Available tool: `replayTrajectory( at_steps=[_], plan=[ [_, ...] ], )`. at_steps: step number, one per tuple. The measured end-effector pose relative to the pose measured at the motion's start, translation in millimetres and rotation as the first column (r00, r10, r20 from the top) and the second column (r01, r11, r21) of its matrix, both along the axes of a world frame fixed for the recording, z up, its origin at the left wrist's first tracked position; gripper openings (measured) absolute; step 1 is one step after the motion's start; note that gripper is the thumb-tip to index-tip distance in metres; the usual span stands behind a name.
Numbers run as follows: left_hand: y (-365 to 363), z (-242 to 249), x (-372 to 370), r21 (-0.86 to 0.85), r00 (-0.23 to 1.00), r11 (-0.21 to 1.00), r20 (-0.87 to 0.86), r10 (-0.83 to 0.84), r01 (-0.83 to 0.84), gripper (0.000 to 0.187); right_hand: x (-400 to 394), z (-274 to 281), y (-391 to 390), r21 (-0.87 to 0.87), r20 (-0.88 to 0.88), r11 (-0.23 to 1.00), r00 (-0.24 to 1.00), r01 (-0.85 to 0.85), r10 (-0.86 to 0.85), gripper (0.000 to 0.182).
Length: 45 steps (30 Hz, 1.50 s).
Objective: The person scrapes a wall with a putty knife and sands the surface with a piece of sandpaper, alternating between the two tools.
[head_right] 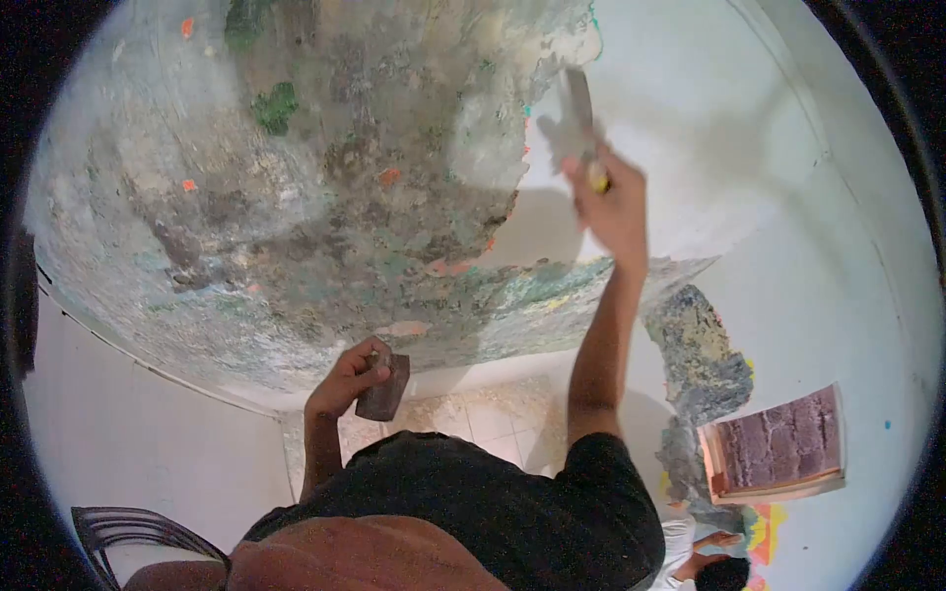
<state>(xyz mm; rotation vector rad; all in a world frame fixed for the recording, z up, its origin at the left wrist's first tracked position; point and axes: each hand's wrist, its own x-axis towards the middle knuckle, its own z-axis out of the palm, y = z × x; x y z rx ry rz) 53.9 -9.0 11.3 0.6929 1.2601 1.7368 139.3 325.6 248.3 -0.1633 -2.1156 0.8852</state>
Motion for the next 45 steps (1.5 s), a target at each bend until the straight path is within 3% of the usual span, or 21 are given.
replayTrajectory(
  at_steps=[2, 4, 5, 6, 8, 9, 11, 14, 17, 20, 22, 23, 26, 32, 36, 39, 42, 45],
  plan=[
    [2, -10, 2, 0.040, 1.000, 0.999, -0.012, 0.007, -0.006, 0.019, 7, -34, -20, -0.178, -0.040, 0.983, 0.998, -0.048, 0.042, 0.037],
    [-1, -11, 3, 0.043, 0.999, 0.999, -0.032, 0.031, -0.030, 0.019, 12, -75, -26, -0.427, -0.095, 0.890, 0.987, -0.156, 0.128, 0.038],
    [-4, -9, 3, 0.059, 0.998, 0.998, -0.060, 0.019, -0.015, 0.020, 15, -98, -26, -0.445, -0.139, 0.871, 0.977, -0.210, 0.164, 0.030],
    [-4, -7, 5, 0.052, 0.998, 0.997, -0.025, 0.056, -0.055, 0.019, 17, -115, -35, -0.496, -0.062, 0.860, 0.993, -0.119, 0.101, 0.031],
    [-5, 2, 14, 0.035, 0.989, 0.990, 0.059, 0.135, -0.137, 0.018, 18, -152, -44, -0.598, 0.097, 0.797, 0.981, -0.078, 0.168, 0.025],
    [-7, 8, 15, -0.004, 0.983, 0.986, 0.085, 0.164, -0.165, 0.018, 22, -161, -53, -0.583, 0.278, 0.812, 0.938, -0.008, 0.208, 0.031],
    [1, 0, 10, 0.085, 0.958, 0.957, -0.051, 0.281, -0.276, 0.016, 36, -161, -68, -0.604, 0.447, 0.789, 0.772, -0.112, 0.452, 0.027],
    [13, 11, 10, 0.202, 0.916, 0.916, -0.137, 0.378, -0.348, 0.015, 42, -168, -78, -0.753, 0.358, 0.538, 0.450, -0.379, 0.818, 0.031],
    [13, 29, 12, 0.239, 0.897, 0.902, -0.176, 0.406, -0.361, 0.015, 46, -185, -76, -0.733, 0.378, 0.591, 0.521, -0.337, 0.766, 0.026],
    [15, 32, 10, 0.251, 0.833, 0.878, -0.293, 0.470, -0.407, 0.014, 59, -185, -70, -0.601, 0.488, 0.737, 0.589, -0.308, 0.644, 0.025],
    [22, 36, 13, 0.242, 0.766, 0.862, -0.396, 0.507, -0.446, 0.013, 67, -177, -72, -0.630, 0.487, 0.666, 0.464, -0.400, 0.740, 0.024],
    [23, 34, 16, 0.202, 0.792, 0.888, -0.402, 0.460, -0.414, 0.013, 70, -175, -73, -0.645, 0.483, 0.622, 0.395, -0.443, 0.782, 0.024],
    [23, 32, 18, 0.156, 0.844, 0.928, -0.386, 0.372, -0.338, 0.013, 75, -187, -70, -0.628, 0.437, 0.657, 0.510, -0.417, 0.741, 0.024],
    [14, 24, 19, 0.225, 0.856, 0.901, -0.293, 0.426, -0.371, 0.014, 87, -223, -57, -0.762, 0.337, 0.647, 0.840, -0.022, 0.425, 0.031],
    [11, 1, 25, 0.232, 0.866, 0.888, -0.226, 0.447, -0.398, 0.014, 90, -231, -54, -0.867, 0.134, 0.485, 0.885, -0.113, 0.446, 0.029],
    [8, 1, 31, 0.219, 0.881, 0.892, -0.184, 0.436, -0.396, 0.013, 82, -223, -59, -0.868, -0.004, 0.441, 0.891, -0.228, 0.454, 0.026],
    [3, 8, 29, 0.251, 0.876, 0.885, -0.191, 0.443, -0.393, 0.013, 58, -185, -59, -0.812, -0.113, 0.489, 0.908, -0.319, 0.403, 0.022],
    [2, 13, 26, 0.282, 0.857, 0.862, -0.186, 0.480, -0.422, 0.013, 20, -107, -55, -0.659, -0.364, 0.524, 0.839, -0.539, 0.405, 0.030]
  ],
)
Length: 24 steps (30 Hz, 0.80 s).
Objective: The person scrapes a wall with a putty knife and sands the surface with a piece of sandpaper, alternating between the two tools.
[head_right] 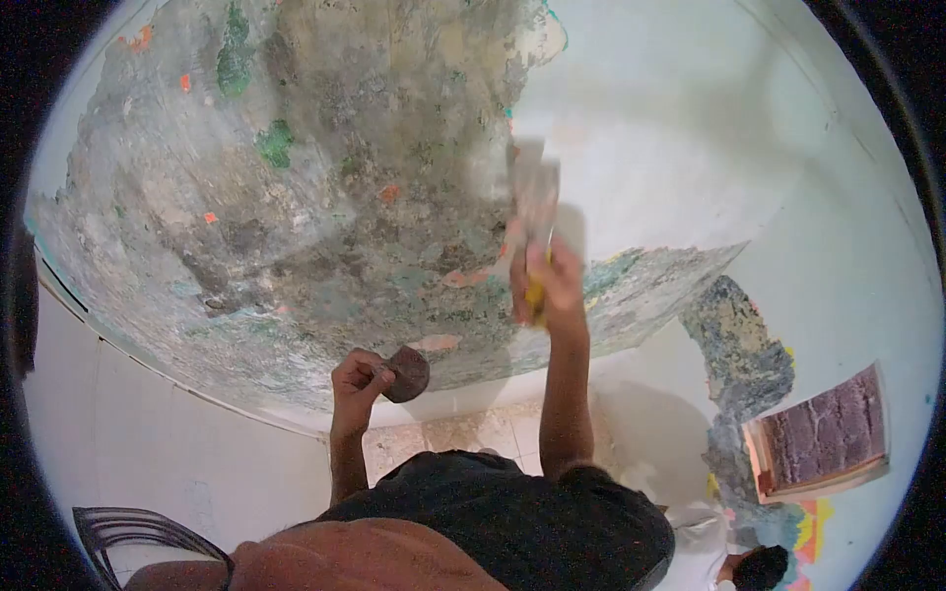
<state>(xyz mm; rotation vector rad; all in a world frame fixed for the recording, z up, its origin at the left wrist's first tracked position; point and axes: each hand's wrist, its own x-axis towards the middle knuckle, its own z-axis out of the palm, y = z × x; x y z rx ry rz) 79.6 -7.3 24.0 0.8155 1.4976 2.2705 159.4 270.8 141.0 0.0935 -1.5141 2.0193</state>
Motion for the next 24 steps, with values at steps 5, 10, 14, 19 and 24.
replayTrajectory(
  at_steps=[5, 10, 14, 19, 24],
  plan=[
    [-11, -1, -1, 0.017, 0.998, 0.999, 0.047, 0.032, -0.033, 0.013, -63, 112, 19, -0.023, -0.254, 0.984, 0.953, -0.176, 0.164, 0.037],
    [-17, -8, -4, 0.033, 0.996, 0.998, 0.072, 0.059, -0.062, 0.013, -80, 165, 29, -0.035, -0.241, 0.934, 0.910, -0.355, 0.336, 0.040],
    [-15, -3, -3, 0.019, 0.992, 0.998, 0.114, 0.059, -0.061, 0.013, -72, 152, 23, -0.079, -0.199, 0.922, 0.913, -0.378, 0.357, 0.040],
    [-2, -4, -14, 0.013, 0.998, 1.000, 0.060, 0.019, -0.020, 0.014, -72, 171, 26, -0.132, -0.227, 0.868, 0.867, -0.479, 0.443, 0.034],
    [8, -6, -13, 0.034, 0.998, 0.999, 0.053, -0.037, 0.035, 0.013, -71, 166, 24, -0.115, -0.203, 0.841, 0.841, -0.529, 0.501, 0.034]
  ],
)
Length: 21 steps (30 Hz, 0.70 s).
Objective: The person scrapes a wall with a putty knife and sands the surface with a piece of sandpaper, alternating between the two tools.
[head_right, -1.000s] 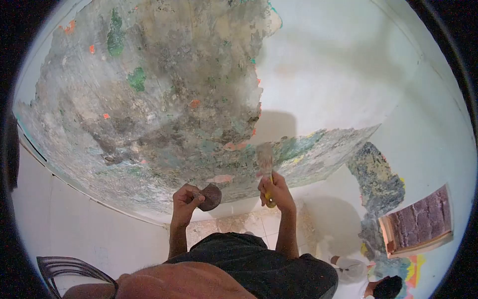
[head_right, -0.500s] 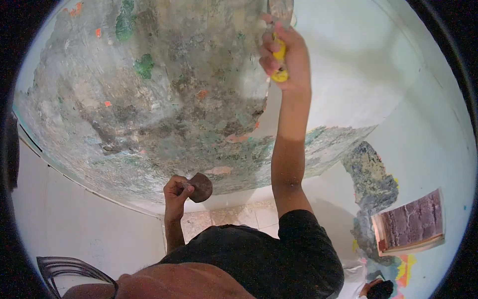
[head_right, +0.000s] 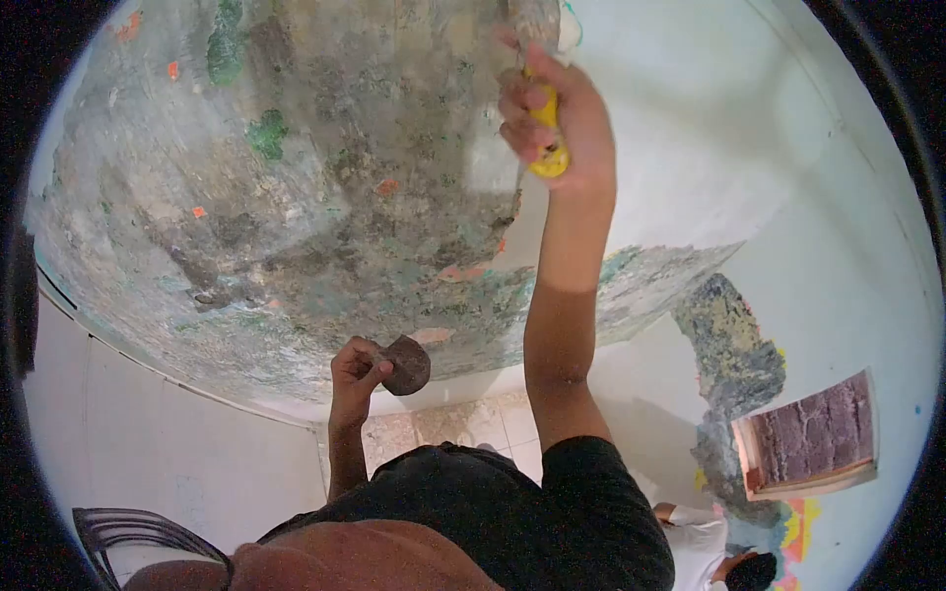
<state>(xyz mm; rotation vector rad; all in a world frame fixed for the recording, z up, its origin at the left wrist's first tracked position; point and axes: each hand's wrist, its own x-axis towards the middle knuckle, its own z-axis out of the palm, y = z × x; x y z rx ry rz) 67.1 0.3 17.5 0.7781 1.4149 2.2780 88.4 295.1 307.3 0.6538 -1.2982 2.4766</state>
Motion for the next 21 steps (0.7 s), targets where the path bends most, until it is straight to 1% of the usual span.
replayTrajectory(
  at_steps=[1, 3, 4, 6, 7, 10, 13, 14, 17, 20, 21],
  plan=[
    [0, -3, 0, -0.004, 1.000, 1.000, -0.003, -0.021, 0.021, 0.013, 2, 5, 4, 0.001, 0.008, 0.999, 0.999, -0.046, 0.046, 0.034],
    [6, -5, 0, 0.002, 0.998, 0.998, -0.013, -0.066, 0.066, 0.014, -2, -4, 2, -0.004, 0.034, 0.998, 0.998, 0.057, -0.057, 0.034],
    [4, -6, 6, -0.017, 0.997, 0.997, 0.029, -0.069, 0.070, 0.014, -1, -14, -2, -0.013, 0.057, 0.994, 0.992, 0.112, -0.111, 0.035],
    [7, 1, 5, -0.035, 0.995, 0.997, 0.080, -0.060, 0.063, 0.018, -2, -19, -10, 0.009, 0.019, 0.991, 0.991, 0.134, -0.134, 0.034],
    [7, 0, 5, -0.023, 0.996, 0.998, 0.073, -0.053, 0.055, 0.018, -1, -19, -13, 0.018, 0.001, 0.990, 0.990, 0.142, -0.142, 0.034],
    [7, -4, 1, -0.002, 0.997, 0.998, 0.058, -0.058, 0.059, 0.017, -3, 8, -1, -0.010, 0.009, 1.000, 1.000, -0.028, 0.028, 0.035],
    [-1, -9, 0, 0.008, 0.996, 0.999, 0.073, -0.046, 0.046, 0.016, -6, -16, -16, 0.055, 0.032, 0.985, 0.986, 0.163, -0.165, 0.034],
    [-3, -8, -1, 0.022, 0.997, 0.999, 0.066, -0.037, 0.036, 0.016, -4, -16, -18, 0.048, 0.003, 0.992, 0.993, 0.116, -0.116, 0.031],
    [-4, -8, -6, 0.049, 0.998, 0.999, 0.060, -0.023, 0.020, 0.017, -14, 13, -9, 0.038, -0.011, 0.998, 0.999, 0.040, -0.040, 0.028],
    [-9, -11, -7, 0.061, 0.996, 0.998, 0.085, -0.013, 0.008, 0.017, -16, -2, -26, -0.030, 0.005, 0.982, 0.983, 0.185, -0.185, 0.028],
    [-12, -11, -7, 0.066, 0.996, 0.998, 0.094, -0.008, 0.002, 0.017, -13, -7, -28, -0.027, 0.019, 0.984, 0.984, 0.178, -0.177, 0.027]
  ],
)
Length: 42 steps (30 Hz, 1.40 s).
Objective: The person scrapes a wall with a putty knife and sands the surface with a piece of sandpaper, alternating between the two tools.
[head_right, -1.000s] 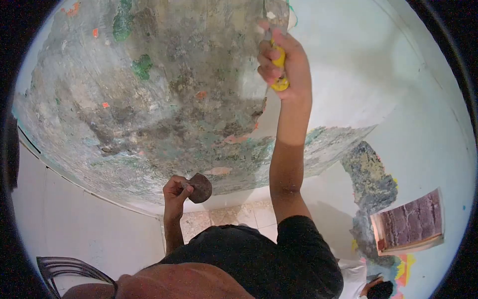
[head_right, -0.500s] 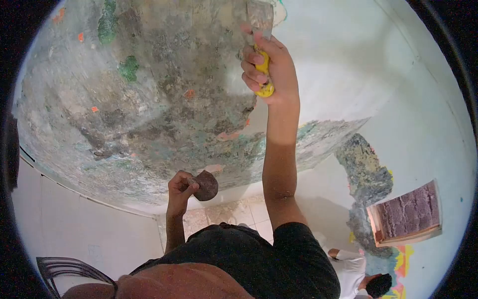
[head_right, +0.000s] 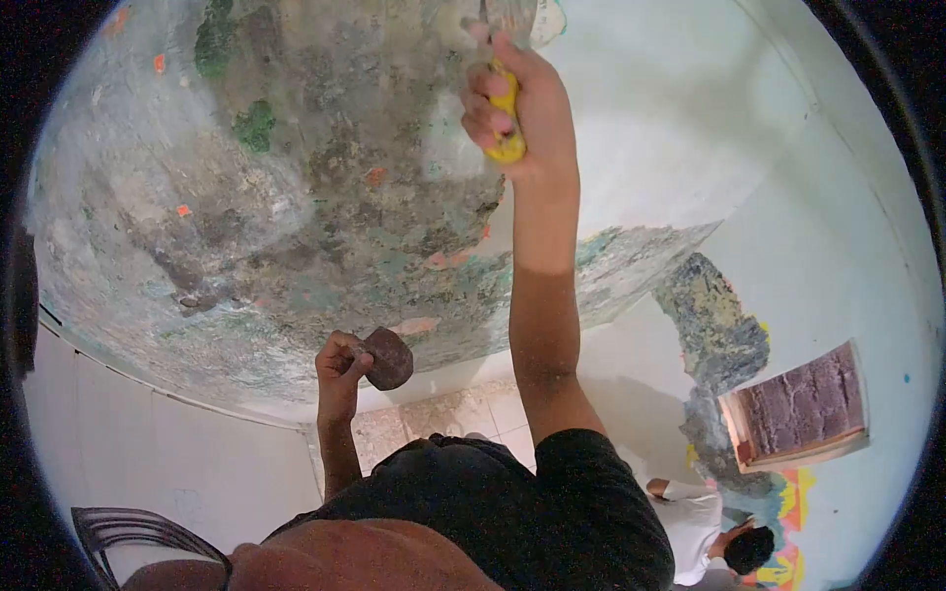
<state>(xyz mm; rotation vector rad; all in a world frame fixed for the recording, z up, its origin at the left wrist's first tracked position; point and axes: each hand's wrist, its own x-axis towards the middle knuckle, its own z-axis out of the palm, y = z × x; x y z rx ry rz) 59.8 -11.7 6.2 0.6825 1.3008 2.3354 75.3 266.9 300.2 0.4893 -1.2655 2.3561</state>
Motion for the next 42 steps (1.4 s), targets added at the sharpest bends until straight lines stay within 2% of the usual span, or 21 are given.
replayTrajectory(
  at_steps=[3, 6, 9, 12, 13, 17, 20, 21, 24, 28, 29, 32, 33, 36, 39, 41, 42],
  plan=[
    [-5, -1, -1, 0.024, 1.000, 1.000, -0.009, 0.012, -0.012, 0.017, 2, 12, 10, 0.047, 0.022, 0.999, 1.000, 0.000, -0.001, 0.026],
    [-11, 4, 1, -0.003, 1.000, 1.000, -0.028, 0.011, -0.011, 0.016, 2, 18, 9, -0.001, -0.010, 0.999, 0.999, -0.046, 0.046, 0.028],
    [-13, -1, -1, -0.005, 0.999, 1.000, -0.031, 0.024, -0.025, 0.016, 1, 4, 9, 0.047, -0.090, 0.989, 0.985, -0.141, 0.144, 0.028],
    [-13, 3, -2, 0.019, 1.000, 1.000, 0.003, -0.004, 0.004, 0.016, 4, 33, 19, 0.035, -0.069, 0.960, 0.958, -0.276, 0.278, 0.028],
    [-11, 5, -3, 0.013, 1.000, 1.000, -0.001, 0.007, -0.007, 0.016, 5, 29, 19, -0.014, -0.041, 0.979, 0.978, -0.203, 0.203, 0.028],
    [-8, 4, -5, 0.021, 1.000, 1.000, -0.016, -0.011, 0.011, 0.015, 6, 7, 12, 0.001, -0.019, 0.991, 0.991, -0.131, 0.131, 0.030],
    [-10, 5, -3, 0.013, 1.000, 1.000, -0.025, -0.013, 0.013, 0.015, 11, 38, 17, 0.002, -0.037, 0.971, 0.971, -0.238, 0.238, 0.028],
    [-10, 7, -2, 0.005, 1.000, 1.000, -0.027, -0.014, 0.014, 0.015, 9, 34, 19, -0.019, -0.022, 0.982, 0.982, -0.185, 0.185, 0.031],
    [-14, 7, -1, 0.006, 1.000, 1.000, -0.013, -0.025, 0.025, 0.015, 3, 8, 9, 0.070, -0.034, 0.994, 0.996, -0.080, 0.083, 0.034],
    [-14, 7, 1, 0.037, 1.000, 0.999, -0.011, 0.017, -0.016, 0.015, 2, 47, 22, 0.076, -0.028, 0.957, 0.959, -0.279, 0.281, 0.032],
    [-15, 9, 0, 0.035, 1.000, 0.999, -0.013, 0.014, -0.013, 0.015, 4, 44, 21, 0.046, 0.009, 0.976, 0.977, -0.212, 0.212, 0.031],
    [-21, 1, 3, 0.012, 0.999, 1.000, -0.029, 0.018, -0.018, 0.015, 0, 18, 14, 0.075, -0.059, 0.983, 0.984, -0.166, 0.170, 0.033],
    [-19, 0, 0, 0.017, 0.998, 0.999, -0.047, 0.039, -0.038, 0.014, 3, 26, 12, 0.069, 0.010, 0.996, 0.998, -0.056, 0.055, 0.032],
    [-22, 4, 3, 0.031, 1.000, 0.999, -0.009, 0.017, -0.017, 0.015, 2, 52, 20, 0.079, -0.046, 0.971, 0.972, -0.226, 0.230, 0.029],
    [-24, 9, 6, 0.014, 0.998, 0.998, -0.022, 0.063, -0.063, 0.015, 3, 19, 14, 0.046, -0.026, 0.982, 0.982, -0.185, 0.186, 0.029],
    [-22, 7, 2, 0.055, 0.999, 0.997, -0.006, 0.054, -0.054, 0.016, 3, 25, 4, 0.086, -0.029, 0.989, 0.992, -0.121, 0.123, 0.031],
    [-25, 5, 4, 0.062, 0.999, 0.997, 0.010, 0.046, -0.047, 0.016, 4, 35, 7, 0.070, -0.028, 0.980, 0.982, -0.184, 0.186, 0.031]
  ],
)
